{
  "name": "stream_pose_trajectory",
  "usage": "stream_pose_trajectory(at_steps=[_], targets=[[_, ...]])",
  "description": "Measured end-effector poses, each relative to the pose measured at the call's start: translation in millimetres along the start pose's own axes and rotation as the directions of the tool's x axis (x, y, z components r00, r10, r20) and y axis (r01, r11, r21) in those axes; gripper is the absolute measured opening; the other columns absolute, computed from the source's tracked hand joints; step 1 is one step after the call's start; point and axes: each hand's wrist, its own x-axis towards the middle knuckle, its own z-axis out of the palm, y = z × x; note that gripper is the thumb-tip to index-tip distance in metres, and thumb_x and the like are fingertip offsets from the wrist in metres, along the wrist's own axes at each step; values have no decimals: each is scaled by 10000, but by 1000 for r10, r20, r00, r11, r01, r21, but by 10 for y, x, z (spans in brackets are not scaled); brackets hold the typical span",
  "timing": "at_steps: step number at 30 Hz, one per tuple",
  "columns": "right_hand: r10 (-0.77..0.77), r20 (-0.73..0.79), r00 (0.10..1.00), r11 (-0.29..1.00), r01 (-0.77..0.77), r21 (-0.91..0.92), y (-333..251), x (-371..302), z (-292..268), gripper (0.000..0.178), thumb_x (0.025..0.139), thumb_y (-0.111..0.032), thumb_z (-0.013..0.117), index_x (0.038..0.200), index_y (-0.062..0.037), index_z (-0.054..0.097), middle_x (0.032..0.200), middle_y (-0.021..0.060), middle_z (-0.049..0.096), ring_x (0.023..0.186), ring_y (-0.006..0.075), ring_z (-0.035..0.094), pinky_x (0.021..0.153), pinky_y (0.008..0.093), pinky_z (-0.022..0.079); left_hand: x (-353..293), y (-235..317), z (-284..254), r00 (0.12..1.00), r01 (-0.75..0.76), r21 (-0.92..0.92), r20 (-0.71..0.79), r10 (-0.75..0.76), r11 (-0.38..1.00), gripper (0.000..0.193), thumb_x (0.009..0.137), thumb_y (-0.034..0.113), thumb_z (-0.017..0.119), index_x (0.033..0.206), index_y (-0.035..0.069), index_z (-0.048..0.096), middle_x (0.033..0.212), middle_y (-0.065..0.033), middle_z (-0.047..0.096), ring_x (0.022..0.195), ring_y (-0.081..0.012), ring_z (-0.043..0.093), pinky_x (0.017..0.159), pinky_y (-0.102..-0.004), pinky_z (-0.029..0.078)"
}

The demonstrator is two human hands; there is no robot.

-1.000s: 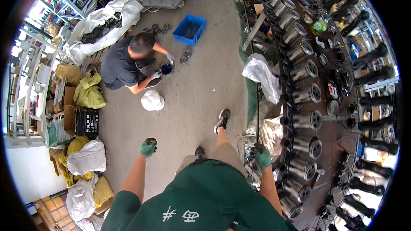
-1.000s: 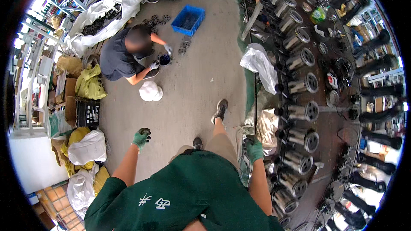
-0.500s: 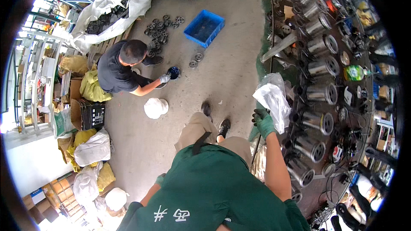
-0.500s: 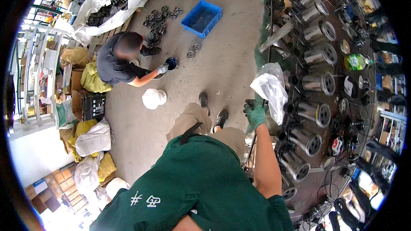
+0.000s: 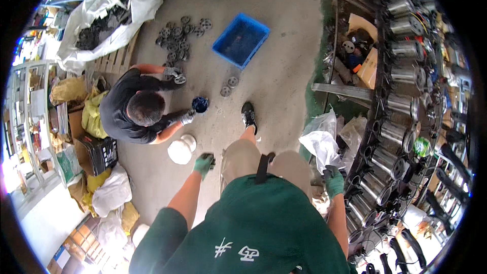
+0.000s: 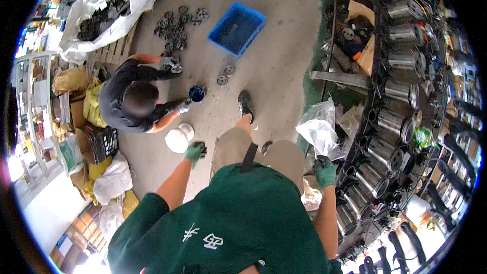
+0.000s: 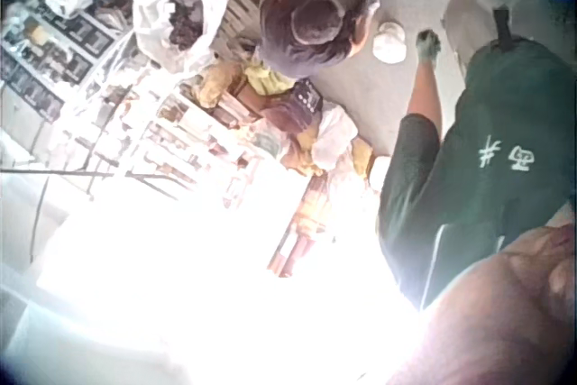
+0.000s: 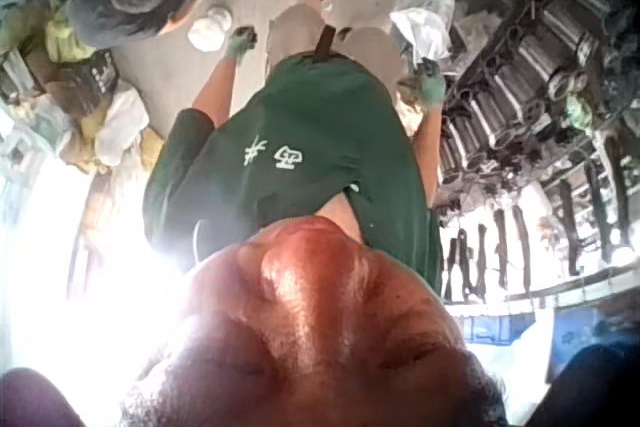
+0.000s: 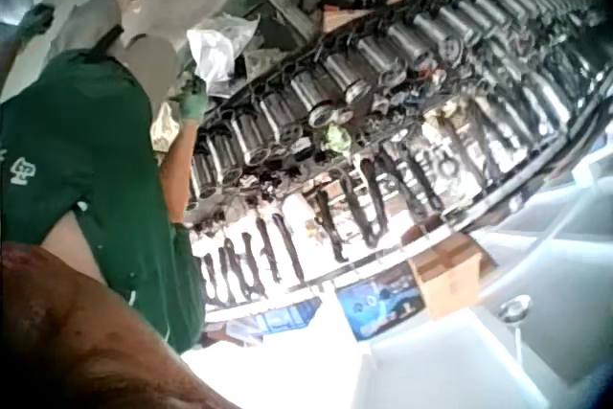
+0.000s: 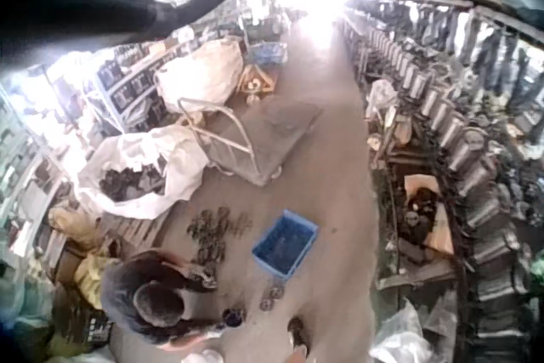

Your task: The person assembles cylindrical metal components on a workbench, inserting wires and securing parts by hand. They repeatedly pick up parts, align them, and place them into a row of similar units, occasionally using tools like pliers to adjust connections.

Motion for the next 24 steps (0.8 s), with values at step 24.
stream_pose_trajectory(at_steps=[24], targets=[[119, 911, 394, -321, 884, -340, -4137, 4486, 2459, 384, 982, -154, 642, 1350, -49, 609, 1221, 95, 691, 983, 232, 704, 819, 380, 581, -2274, -1545, 3899, 499, -244, -923, -382, -778, 297, 290, 988, 295, 641, 1085, 35, 726, 809, -73, 701, 667, -212, 657, 606, -380, 543]])
